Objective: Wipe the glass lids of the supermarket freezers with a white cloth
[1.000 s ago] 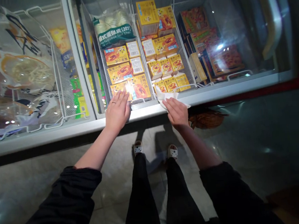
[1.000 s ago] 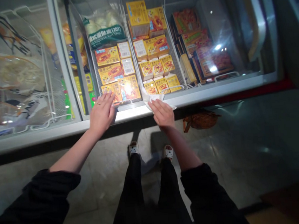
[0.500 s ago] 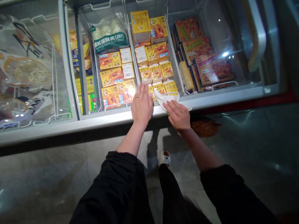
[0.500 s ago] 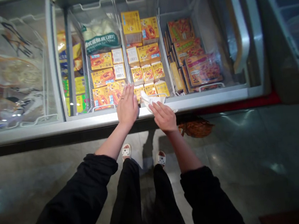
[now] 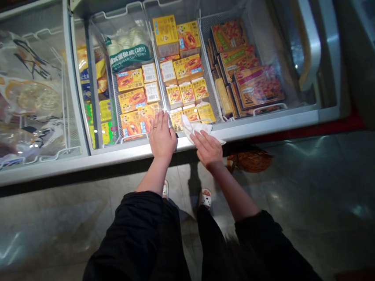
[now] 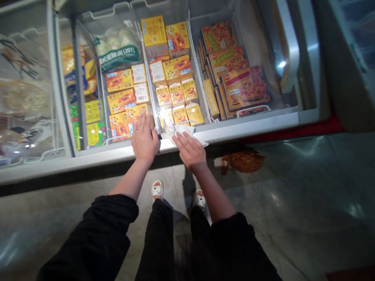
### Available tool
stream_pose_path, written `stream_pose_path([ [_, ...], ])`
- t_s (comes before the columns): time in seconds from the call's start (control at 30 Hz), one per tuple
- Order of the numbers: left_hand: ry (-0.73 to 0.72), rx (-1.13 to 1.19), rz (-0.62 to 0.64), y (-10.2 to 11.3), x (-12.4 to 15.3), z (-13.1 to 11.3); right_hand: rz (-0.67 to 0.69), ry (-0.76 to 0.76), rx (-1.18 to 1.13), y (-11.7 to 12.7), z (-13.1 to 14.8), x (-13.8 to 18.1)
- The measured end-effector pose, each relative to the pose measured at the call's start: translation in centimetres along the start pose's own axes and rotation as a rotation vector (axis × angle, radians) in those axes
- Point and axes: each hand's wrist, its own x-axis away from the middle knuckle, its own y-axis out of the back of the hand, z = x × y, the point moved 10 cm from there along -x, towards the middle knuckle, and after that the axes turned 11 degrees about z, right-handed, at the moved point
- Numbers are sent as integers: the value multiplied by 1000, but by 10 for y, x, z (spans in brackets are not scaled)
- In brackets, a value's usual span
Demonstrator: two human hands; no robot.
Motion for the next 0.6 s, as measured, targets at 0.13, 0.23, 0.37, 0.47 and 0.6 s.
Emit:
stream_pose_path([
  [0.13,-123,-22,52,-4,0,-12,-183,-132,36,47,-84,23],
  [0.23,-247,-30,153,-10,1,-27,-370,-333,36,78,-129,41],
  [0.37,-281,-59,189,-11,-1,-33,-349,-437,-42,74,-119,36],
  [0.47,-289,-84,214,-13,-2,-37,-195,-303,-52,61,-89,19],
  [0.6,-278,-114,260,-19,0,-57,-31,18,23,66,-73,14],
])
